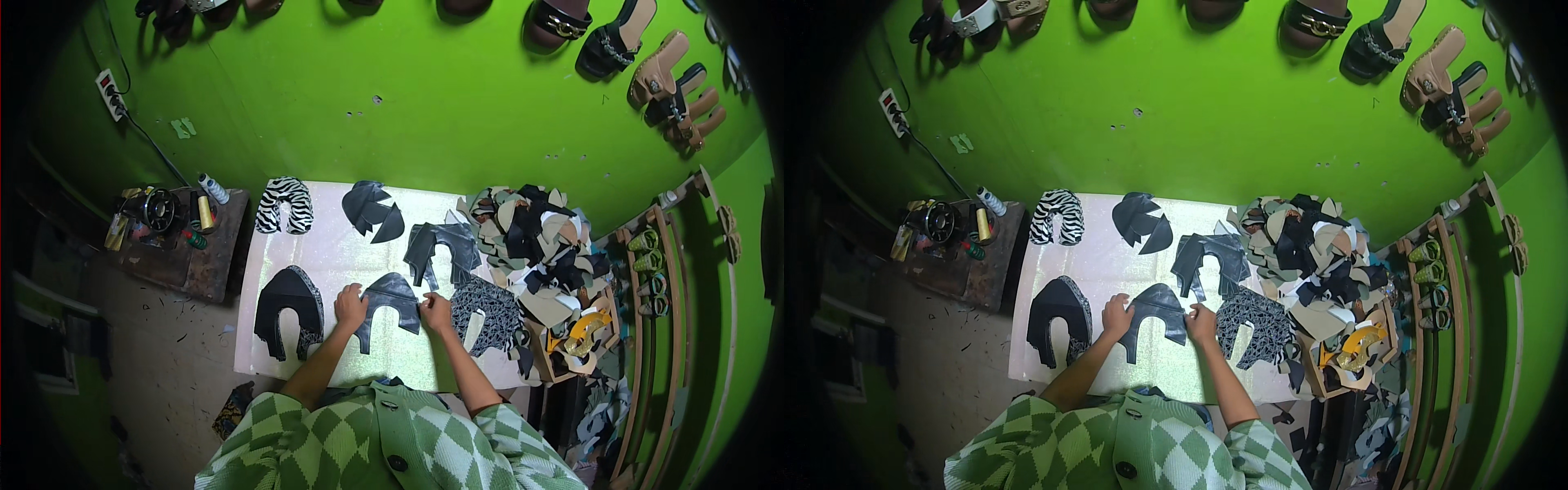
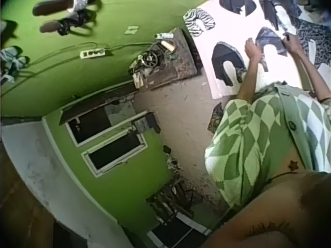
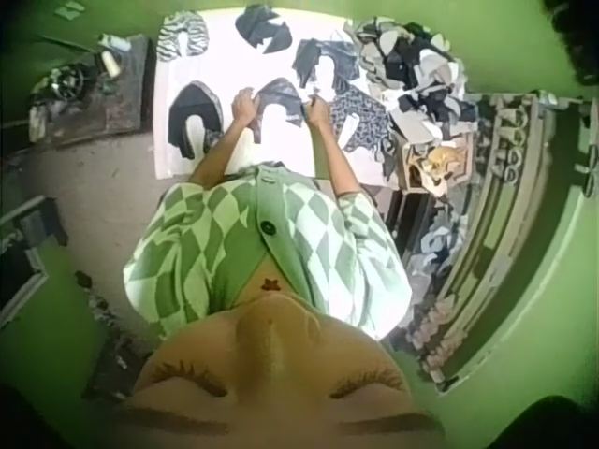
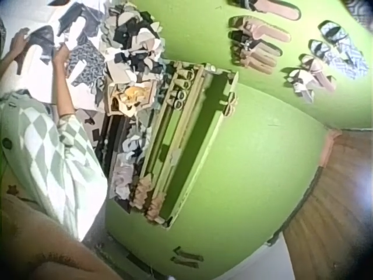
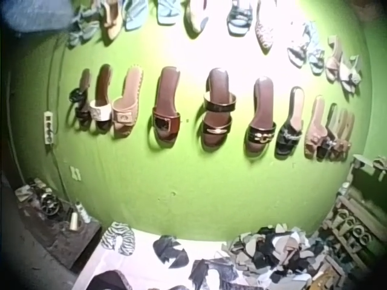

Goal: Arranging and inspecting pre-cut leather and fabric components for shoe uppers on a workshop table.

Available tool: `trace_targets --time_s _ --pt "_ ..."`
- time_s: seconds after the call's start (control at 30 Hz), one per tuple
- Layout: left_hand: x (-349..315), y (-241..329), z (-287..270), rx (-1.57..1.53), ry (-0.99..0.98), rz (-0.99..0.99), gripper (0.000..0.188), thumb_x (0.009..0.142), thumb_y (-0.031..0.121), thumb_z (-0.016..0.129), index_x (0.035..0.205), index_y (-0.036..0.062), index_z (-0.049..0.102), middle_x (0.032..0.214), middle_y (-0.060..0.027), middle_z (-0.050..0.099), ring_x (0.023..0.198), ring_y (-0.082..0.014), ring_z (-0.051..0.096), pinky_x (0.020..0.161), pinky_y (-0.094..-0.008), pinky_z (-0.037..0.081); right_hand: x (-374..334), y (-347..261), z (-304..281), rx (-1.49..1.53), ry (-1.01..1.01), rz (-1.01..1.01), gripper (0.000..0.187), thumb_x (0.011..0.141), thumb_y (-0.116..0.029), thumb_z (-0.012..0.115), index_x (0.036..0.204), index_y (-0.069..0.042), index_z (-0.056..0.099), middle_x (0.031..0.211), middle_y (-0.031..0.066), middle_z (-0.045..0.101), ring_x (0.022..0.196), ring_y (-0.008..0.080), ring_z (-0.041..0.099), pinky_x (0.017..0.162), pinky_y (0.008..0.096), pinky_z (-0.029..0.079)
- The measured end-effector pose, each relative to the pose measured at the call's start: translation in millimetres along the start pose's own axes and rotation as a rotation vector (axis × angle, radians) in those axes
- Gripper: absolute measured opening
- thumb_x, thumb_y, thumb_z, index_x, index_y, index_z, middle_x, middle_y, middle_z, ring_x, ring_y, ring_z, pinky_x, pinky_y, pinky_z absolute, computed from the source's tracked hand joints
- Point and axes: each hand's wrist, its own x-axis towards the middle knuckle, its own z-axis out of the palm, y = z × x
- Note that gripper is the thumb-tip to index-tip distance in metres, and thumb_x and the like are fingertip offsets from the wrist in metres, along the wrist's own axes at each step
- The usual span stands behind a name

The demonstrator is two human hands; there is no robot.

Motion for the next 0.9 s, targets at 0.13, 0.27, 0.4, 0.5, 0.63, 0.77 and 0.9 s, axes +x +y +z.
trace_targets --time_s 0.13,0.27,0.4,0.5,0.63,0.77,0.9 --pt "8 -1 12 -0.065 -0.053 -0.044 0.032 0.069 0.019 0.068 0.097 0.0076 0.057 0.093 -0.0096 0.06 0.088 -0.0264 0.057 0.076 -0.0375 0.045 3 6 18 -0.072 0.044 0.049 0.035 0.063 -0.012 0.072 0.093 0.002 0.06 0.069 0.0114 0.063 0.063 0.021 0.062 0.063 0.0306 0.048" --pt "23 -6 15 -0.066 -0.098 -0.124 0.029 0.068 0.023 0.07 0.09 0.0066 0.06 0.091 -0.0106 0.061 0.087 -0.0264 0.058 0.075 -0.0361 0.046 10 7 22 -0.071 0.052 0.125 0.033 0.063 -0.013 0.073 0.089 0.001 0.061 0.069 0.0115 0.063 0.065 0.0216 0.062 0.064 0.0311 0.048" --pt "34 -7 16 -0.071 -0.155 -0.176 0.026 0.069 0.029 0.069 0.082 0.007 0.063 0.082 -0.0094 0.063 0.082 -0.0252 0.06 0.072 -0.0354 0.047 17 11 19 0.025 -0.021 0.193 0.026 0.064 -0.015 0.073 0.081 0.001 0.062 0.069 0.011 0.064 0.065 0.0186 0.062 0.063 0.0293 0.047" --pt "37 -7 16 -0.103 -0.175 -0.207 0.026 0.069 0.032 0.068 0.079 0.0083 0.063 0.079 -0.008 0.064 0.077 -0.0242 0.061 0.07 -0.0343 0.047 20 13 18 0.113 -0.085 0.252 0.023 0.066 -0.016 0.072 0.079 0.0 0.063 0.069 0.0083 0.063 0.062 0.0153 0.06 0.061 0.0273 0.047" --pt "37 -16 18 -0.196 -0.16 -0.229 0.026 0.069 0.033 0.069 0.077 0.0096 0.063 0.078 -0.0069 0.064 0.075 -0.0218 0.061 0.068 -0.0322 0.047 22 13 17 0.426 -0.242 0.326 0.018 0.072 -0.015 0.069 0.081 -0.002 0.063 0.07 0.0029 0.061 0.059 0.0113 0.055 0.056 0.0243 0.044" --pt "32 -31 10 -0.356 -0.115 -0.178 0.027 0.068 0.031 0.071 0.077 0.0077 0.062 0.075 -0.0055 0.064 0.069 -0.0174 0.06 0.064 -0.029 0.047 25 -2 8 0.613 -0.403 0.477 0.014 0.077 -0.013 0.065 0.085 -0.002 0.06 0.065 0.0009 0.057 0.049 0.0075 0.048 0.043 0.0219 0.035" --pt "22 -30 -20 -0.701 -0.088 -0.154 0.018 0.071 0.016 0.071 0.078 0.0033 0.06 0.071 -0.0051 0.063 0.065 -0.0103 0.057 0.06 -0.0229 0.045 31 -18 1 0.742 -0.598 0.511 0.009 0.08 -0.009 0.058 0.085 -0.002 0.057 0.051 -0.0002 0.047 0.036 0.0076 0.04 0.033 0.0218 0.026"
